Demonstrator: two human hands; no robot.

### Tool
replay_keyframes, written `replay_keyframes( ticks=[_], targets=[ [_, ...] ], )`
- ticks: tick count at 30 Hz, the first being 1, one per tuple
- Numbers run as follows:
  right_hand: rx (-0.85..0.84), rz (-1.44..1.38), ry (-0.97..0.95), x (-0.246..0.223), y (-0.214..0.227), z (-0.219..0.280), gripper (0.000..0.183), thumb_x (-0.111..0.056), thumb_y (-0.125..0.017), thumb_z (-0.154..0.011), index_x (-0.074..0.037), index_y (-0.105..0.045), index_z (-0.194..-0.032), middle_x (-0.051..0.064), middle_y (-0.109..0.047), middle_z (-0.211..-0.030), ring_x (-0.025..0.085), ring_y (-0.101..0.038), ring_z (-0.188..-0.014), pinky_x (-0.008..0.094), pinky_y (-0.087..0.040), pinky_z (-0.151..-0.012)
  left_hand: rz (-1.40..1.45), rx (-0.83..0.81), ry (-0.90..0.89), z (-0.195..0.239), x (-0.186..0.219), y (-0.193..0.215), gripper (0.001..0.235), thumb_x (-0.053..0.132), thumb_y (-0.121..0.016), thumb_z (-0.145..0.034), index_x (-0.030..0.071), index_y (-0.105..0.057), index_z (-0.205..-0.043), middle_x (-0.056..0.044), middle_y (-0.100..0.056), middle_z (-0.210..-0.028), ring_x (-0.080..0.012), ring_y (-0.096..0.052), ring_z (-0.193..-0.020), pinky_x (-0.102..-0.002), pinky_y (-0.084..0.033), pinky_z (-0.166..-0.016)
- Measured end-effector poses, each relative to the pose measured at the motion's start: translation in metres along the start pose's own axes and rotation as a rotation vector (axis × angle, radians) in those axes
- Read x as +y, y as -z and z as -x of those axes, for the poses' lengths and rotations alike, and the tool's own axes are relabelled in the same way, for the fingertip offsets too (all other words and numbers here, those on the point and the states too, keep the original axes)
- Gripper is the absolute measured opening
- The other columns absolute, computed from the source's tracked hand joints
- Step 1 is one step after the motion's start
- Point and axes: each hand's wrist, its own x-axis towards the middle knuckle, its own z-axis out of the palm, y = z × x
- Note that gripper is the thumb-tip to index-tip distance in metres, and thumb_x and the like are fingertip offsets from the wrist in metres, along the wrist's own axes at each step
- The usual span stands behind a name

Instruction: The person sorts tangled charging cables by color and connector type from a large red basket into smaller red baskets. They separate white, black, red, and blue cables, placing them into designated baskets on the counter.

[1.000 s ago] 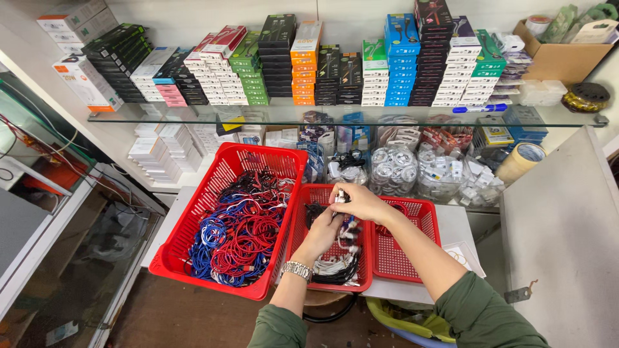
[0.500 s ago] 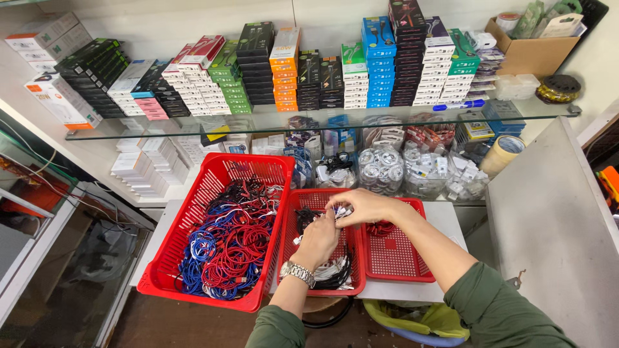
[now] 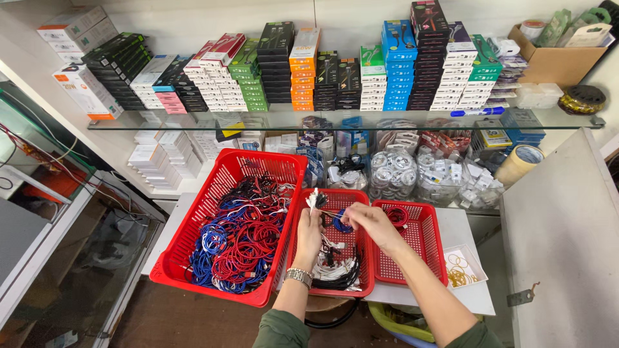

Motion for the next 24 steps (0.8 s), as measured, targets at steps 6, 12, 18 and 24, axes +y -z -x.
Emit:
replay_keyframes(
  ticks=[6,12,18,24],
  targets=[
    [0.068,-1.624,0.016,0.035,-0.013,-0.001,0.034,-0.021,-0.055,-0.114,0.01,-0.065,-0.109,0.009,-0.058,-0.069,0.023,-0.061,-0.072,0.046,-0.057,-0.103,0.469,-0.079,-0.004,-0.013,-0.006,-0.009,0.022,0.021,-0.049,-0.11,0.008,-0.052,-0.092,0.005,-0.039,-0.073,-0.0067,-0.035,-0.064,-0.026,-0.037,-0.063],
    [0.313,-1.225,-0.408,0.003,-0.009,-0.009,0.046,0.003,-0.04,-0.094,0.002,-0.054,-0.137,0.019,-0.062,-0.136,0.02,-0.077,-0.101,0.023,-0.058,-0.082,0.298,-0.28,0.033,0.009,0.029,-0.011,0.017,0.019,-0.052,-0.106,0.005,-0.06,-0.1,0.005,-0.047,-0.077,-0.0069,-0.043,-0.072,-0.024,-0.043,-0.072],
    [0.039,-0.348,-0.381,-0.045,-0.006,-0.011,0.042,-0.023,-0.064,-0.105,0.006,-0.064,-0.136,0.014,-0.069,-0.121,0.011,-0.069,-0.091,0.021,-0.057,-0.062,-0.546,-0.541,-0.069,0.016,0.073,0.013,0.024,0.022,-0.06,-0.1,0.004,-0.067,-0.114,-0.006,-0.067,-0.086,-0.0116,-0.059,-0.077,-0.031,-0.05,-0.072],
    [0.263,0.396,0.214,-0.057,-0.03,-0.007,0.053,-0.017,-0.077,-0.08,-0.001,-0.056,-0.127,0.002,-0.055,-0.102,0.012,-0.062,-0.083,0.029,-0.055,-0.064,-0.39,-0.321,-0.142,0.002,0.035,0.013,0.024,0.02,-0.055,-0.104,-0.001,-0.066,-0.11,-0.002,-0.061,-0.084,-0.0097,-0.059,-0.079,-0.028,-0.049,-0.075]
  ],
)
